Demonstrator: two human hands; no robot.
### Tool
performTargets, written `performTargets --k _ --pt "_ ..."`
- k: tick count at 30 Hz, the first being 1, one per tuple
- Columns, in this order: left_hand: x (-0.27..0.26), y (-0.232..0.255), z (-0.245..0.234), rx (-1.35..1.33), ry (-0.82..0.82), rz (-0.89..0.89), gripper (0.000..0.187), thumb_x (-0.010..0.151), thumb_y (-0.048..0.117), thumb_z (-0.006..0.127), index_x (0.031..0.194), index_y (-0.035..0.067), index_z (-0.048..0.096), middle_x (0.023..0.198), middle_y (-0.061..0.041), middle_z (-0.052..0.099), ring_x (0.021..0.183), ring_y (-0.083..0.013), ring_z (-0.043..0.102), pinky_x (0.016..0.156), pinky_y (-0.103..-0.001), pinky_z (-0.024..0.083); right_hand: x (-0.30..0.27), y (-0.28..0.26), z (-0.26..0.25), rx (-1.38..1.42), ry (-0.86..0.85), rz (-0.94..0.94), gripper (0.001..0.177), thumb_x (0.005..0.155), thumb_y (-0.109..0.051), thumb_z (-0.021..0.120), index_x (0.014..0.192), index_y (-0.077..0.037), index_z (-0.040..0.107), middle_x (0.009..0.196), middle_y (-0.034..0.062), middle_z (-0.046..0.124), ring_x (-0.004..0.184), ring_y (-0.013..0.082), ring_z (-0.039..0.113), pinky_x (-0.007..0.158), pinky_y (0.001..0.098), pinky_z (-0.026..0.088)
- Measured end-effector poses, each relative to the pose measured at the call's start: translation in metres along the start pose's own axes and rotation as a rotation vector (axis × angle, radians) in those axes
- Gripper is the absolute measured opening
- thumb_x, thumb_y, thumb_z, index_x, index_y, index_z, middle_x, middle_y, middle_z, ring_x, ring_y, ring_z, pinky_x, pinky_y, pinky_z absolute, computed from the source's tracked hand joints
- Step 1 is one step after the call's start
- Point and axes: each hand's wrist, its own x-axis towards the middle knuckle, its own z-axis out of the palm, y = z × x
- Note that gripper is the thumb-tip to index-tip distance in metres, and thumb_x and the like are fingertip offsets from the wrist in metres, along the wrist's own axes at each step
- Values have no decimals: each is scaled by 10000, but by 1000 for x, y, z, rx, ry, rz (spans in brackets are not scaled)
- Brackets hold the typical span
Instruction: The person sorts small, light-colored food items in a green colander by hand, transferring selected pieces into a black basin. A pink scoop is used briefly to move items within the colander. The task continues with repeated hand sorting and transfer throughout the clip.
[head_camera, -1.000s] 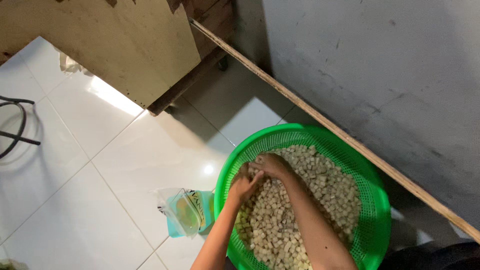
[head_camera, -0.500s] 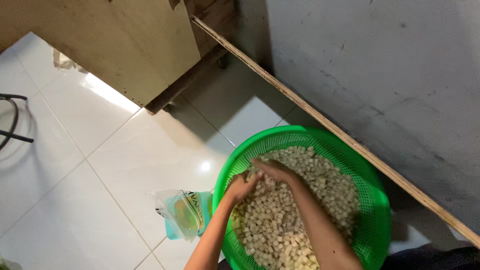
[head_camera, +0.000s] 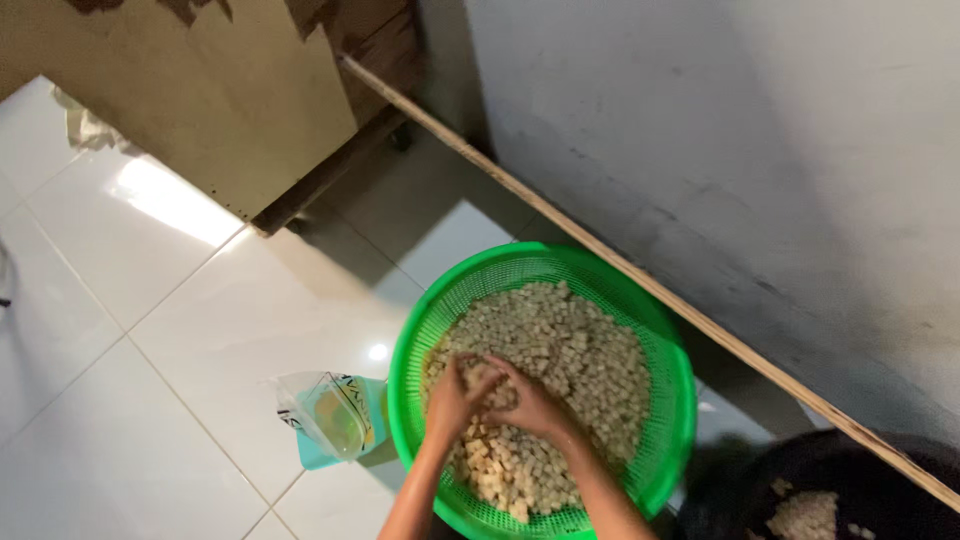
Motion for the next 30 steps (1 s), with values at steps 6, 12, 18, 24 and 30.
performTargets --k 6,12,18,24,30 --pt "-53 18 47 -62 -183 307 829 935 490 645 1552 84 268 1551 -191 451 1159 -324 698 940 -444 567 -66 117 3 871 125 34 895 807 -320 864 1574 -176 425 1471 113 558 1270 299 601 928 461 581" --pt "-100 35 146 -233 -705 507 800 1057 565 368 1631 54 148 1680 -186 330 1544 -288 326 1213 -419 309 -182 227 15 1329 496 -339 810 923 -247 805 1624 -70 441 1402 113 590 1107 245 633 795 389 557" --pt "-186 50 274 -369 -1033 515 884 1045 683 287 1641 41 165 1721 -186 249 1604 -329 199 1282 -433 153 -342 260 19 1463 1037 -292 730 883 -182 747 1494 47 418 1374 129 635 1234 259 643 1037 428 531" --pt "-242 74 333 351 -973 453 879 972 707 172 1650 160 59 1748 -78 -21 1593 -308 -142 1232 -583 -58 -430 284 4 679 1178 318 660 983 -216 633 1602 -119 428 1374 201 634 1286 344 574 1086 422 432" --pt "-248 70 318 373 -911 547 723 1010 599 216 1605 196 290 1729 -87 105 1591 -325 -43 1231 -570 -8 -414 285 -1 53 1106 592 436 1189 -245 320 1607 -249 446 1620 116 479 1531 341 381 1225 530 148"
